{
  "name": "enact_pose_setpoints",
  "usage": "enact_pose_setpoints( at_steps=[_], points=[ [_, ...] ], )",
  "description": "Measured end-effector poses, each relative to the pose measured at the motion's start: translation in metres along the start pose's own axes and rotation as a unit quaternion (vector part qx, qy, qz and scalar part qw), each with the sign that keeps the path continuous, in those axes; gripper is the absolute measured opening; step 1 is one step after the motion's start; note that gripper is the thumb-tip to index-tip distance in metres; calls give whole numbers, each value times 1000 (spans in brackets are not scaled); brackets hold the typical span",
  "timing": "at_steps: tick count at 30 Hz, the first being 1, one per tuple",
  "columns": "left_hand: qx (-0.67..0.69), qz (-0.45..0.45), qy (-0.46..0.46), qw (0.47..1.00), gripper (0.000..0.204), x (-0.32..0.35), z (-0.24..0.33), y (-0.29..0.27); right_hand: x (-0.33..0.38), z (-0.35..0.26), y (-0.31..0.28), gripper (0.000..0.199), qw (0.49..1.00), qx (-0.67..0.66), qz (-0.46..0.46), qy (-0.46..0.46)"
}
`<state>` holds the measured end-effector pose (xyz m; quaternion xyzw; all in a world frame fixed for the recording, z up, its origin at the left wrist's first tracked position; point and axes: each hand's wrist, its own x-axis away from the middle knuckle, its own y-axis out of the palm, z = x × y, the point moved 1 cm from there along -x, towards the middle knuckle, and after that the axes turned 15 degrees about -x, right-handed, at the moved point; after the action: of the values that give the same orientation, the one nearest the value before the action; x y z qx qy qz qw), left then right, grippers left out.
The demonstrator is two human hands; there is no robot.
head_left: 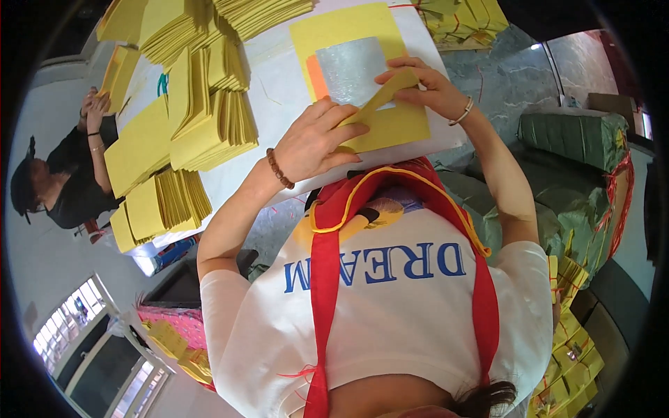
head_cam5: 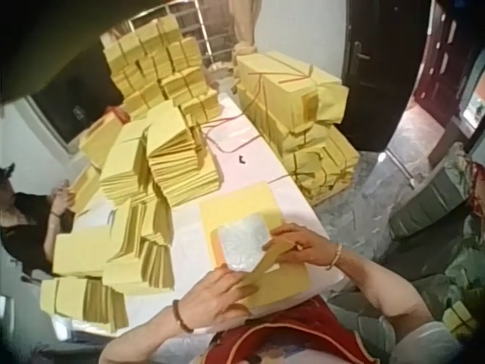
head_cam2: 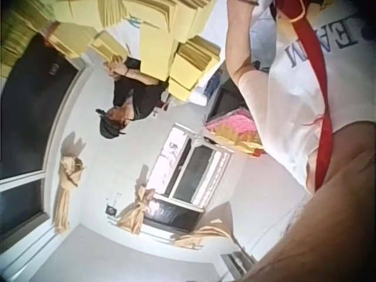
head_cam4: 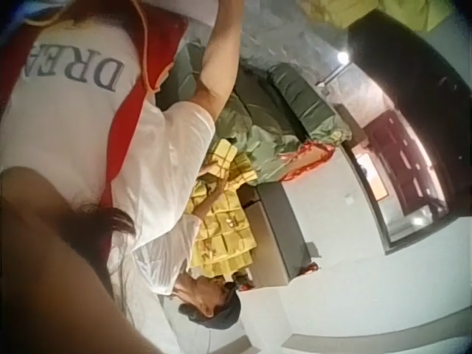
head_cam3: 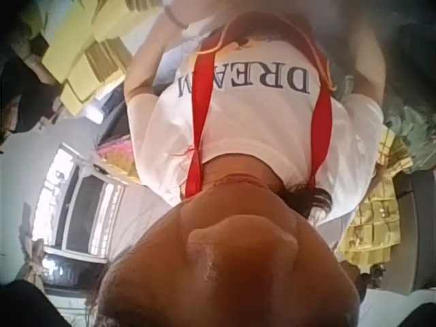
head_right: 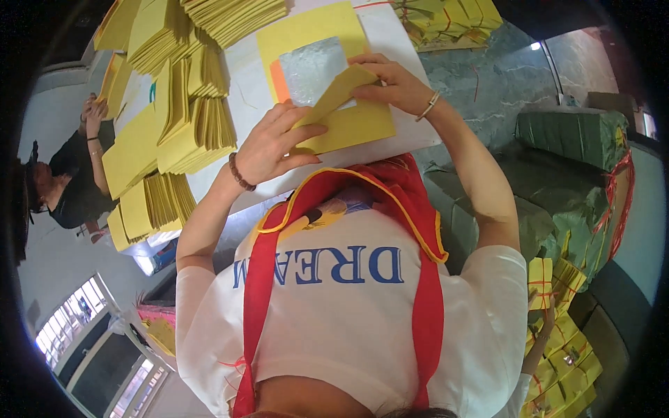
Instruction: Folding and stacking sheets of yellow paper with silver foil centers for packaging.
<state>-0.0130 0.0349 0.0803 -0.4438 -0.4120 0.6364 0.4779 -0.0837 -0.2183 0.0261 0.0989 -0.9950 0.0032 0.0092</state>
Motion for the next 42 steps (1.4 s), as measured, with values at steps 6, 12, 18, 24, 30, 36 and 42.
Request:
enact_pose_setpoints(
  at_steps=[6, 12, 18, 24, 30, 36, 42],
  points=[
    [34, 65, 21, 997, 18, -1, -11, 0, -2, 0, -7, 37, 995, -46, -72, -58],
    [248, 7, -160, 955, 9, -3, -26, -5, 5, 7, -6, 49, 993, -98, -4, -62],
    [237, 138, -162, 948, 12, 1, -30, 9, 0, 0, 2, 34, 998, -59, 13, 24],
    [343, 195, -146, 907, 33, 4, -12, 11, 4, 14, 5, 43, 992, -116, 39, -24],
    [-18, 145, -61, 987, 35, 14, -38, 22, 1, 9, 10, 41, 983, -167, 61, 42],
    [-56, 197, -82, 975, 34, 7, -39, 33, -2, -7, 5, 21, 991, 82, 15, -104],
    [-54, 219, -74, 971, 24, 5, -43, 29, -2, -17, 13, 32, 930, 312, 45, -189]
  ],
)
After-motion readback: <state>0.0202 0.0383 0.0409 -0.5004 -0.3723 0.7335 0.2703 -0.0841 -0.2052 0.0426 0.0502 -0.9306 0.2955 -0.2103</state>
